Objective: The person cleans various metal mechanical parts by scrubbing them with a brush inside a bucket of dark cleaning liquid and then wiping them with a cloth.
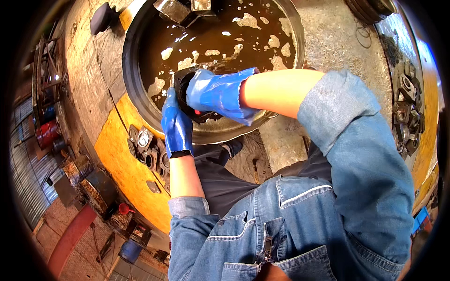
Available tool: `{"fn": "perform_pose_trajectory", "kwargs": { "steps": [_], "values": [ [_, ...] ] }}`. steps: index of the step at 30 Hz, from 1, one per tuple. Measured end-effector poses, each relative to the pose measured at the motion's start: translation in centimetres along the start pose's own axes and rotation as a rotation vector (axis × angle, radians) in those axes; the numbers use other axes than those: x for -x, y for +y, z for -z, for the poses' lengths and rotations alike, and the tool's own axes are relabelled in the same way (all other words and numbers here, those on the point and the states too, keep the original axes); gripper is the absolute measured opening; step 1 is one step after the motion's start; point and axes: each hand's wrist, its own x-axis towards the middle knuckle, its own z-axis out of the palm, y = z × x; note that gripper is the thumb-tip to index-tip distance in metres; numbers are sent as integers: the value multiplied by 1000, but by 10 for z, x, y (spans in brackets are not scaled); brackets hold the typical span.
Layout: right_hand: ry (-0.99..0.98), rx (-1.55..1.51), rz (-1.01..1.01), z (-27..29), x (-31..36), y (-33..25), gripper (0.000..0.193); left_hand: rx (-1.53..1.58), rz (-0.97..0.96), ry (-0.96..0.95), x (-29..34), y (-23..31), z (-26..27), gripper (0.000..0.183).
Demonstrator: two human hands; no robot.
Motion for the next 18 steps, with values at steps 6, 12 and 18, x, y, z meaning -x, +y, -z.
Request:
{"fn": "perform_pose_trajectory", "kwargs": {
  "steps": [6,12,18],
  "values": [
    [-21,-701,-327,13,16,18,25,-134,-63,16,17,12,-12,48],
    [612,-1874,-325,-61,18,13,50,-410,-272,-60,10,1,2,52],
    [905,-777,-629,-66,18,-3,48,-698,-283,-34,22,14,-5,47]
  ]
}}
